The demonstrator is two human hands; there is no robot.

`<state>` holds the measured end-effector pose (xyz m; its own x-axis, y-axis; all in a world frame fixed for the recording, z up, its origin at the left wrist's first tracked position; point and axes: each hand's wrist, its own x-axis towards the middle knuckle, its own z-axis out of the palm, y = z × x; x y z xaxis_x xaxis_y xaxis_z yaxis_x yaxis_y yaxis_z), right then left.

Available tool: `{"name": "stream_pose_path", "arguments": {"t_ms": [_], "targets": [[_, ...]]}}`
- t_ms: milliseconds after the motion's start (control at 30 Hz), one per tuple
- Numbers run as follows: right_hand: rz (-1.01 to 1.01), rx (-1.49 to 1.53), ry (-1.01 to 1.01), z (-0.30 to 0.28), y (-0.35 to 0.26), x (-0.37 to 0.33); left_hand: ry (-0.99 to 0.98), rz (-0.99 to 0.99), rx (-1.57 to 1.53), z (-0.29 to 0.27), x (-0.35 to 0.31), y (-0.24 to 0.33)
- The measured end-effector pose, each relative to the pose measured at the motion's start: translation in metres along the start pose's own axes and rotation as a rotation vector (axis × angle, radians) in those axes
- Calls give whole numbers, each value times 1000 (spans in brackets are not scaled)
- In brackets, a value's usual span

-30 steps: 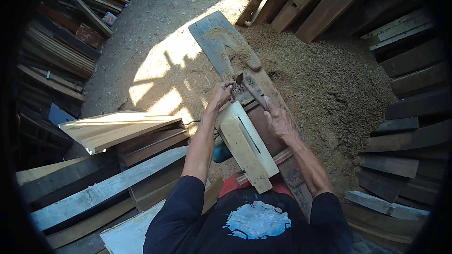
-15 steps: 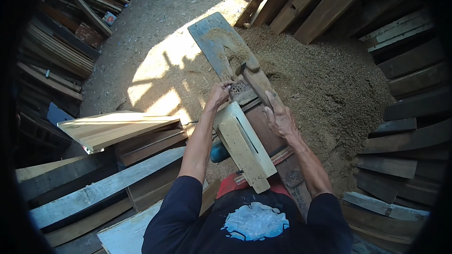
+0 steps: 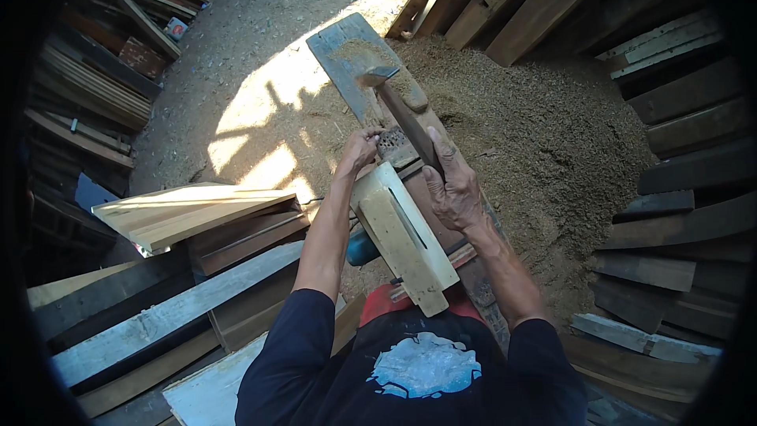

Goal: The person organizes boards and a power saw on a workbench, uses a hammer to fix wood pieces in place, and then ties a cord around the structure.

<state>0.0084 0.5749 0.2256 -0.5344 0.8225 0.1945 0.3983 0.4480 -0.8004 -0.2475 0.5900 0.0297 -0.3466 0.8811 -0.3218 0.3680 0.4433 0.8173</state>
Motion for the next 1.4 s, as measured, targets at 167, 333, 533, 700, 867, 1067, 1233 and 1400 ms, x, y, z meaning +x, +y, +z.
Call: {"name": "stream_pose_path", "arguments": {"t_ms": [167, 333, 533, 700, 867, 1067, 1233, 1400], "targets": [[-254, -126, 190, 22, 65, -26, -34, 12, -10, 9, 0, 13], [185, -142, -128, 17, 67, -20, -30, -26, 51, 7, 0, -10], [-217, 10, 205, 16, 46, -25, -26, 46, -8, 10, 6, 2], [358, -385, -299, 18, 73, -34, -1, 13, 34, 14, -2, -10], [-240, 52, 218, 6, 31, -20, -53, 4, -12, 7, -1, 16], [226, -358, -230, 21, 75, -25, -27, -54, -16, 2, -2, 19], [-213, -74, 226, 31, 66, -27, -11, 24, -52, 8, 9, -10], [232, -256, -158, 20, 68, -22, 24, 85, -48, 5, 7, -3]]}}
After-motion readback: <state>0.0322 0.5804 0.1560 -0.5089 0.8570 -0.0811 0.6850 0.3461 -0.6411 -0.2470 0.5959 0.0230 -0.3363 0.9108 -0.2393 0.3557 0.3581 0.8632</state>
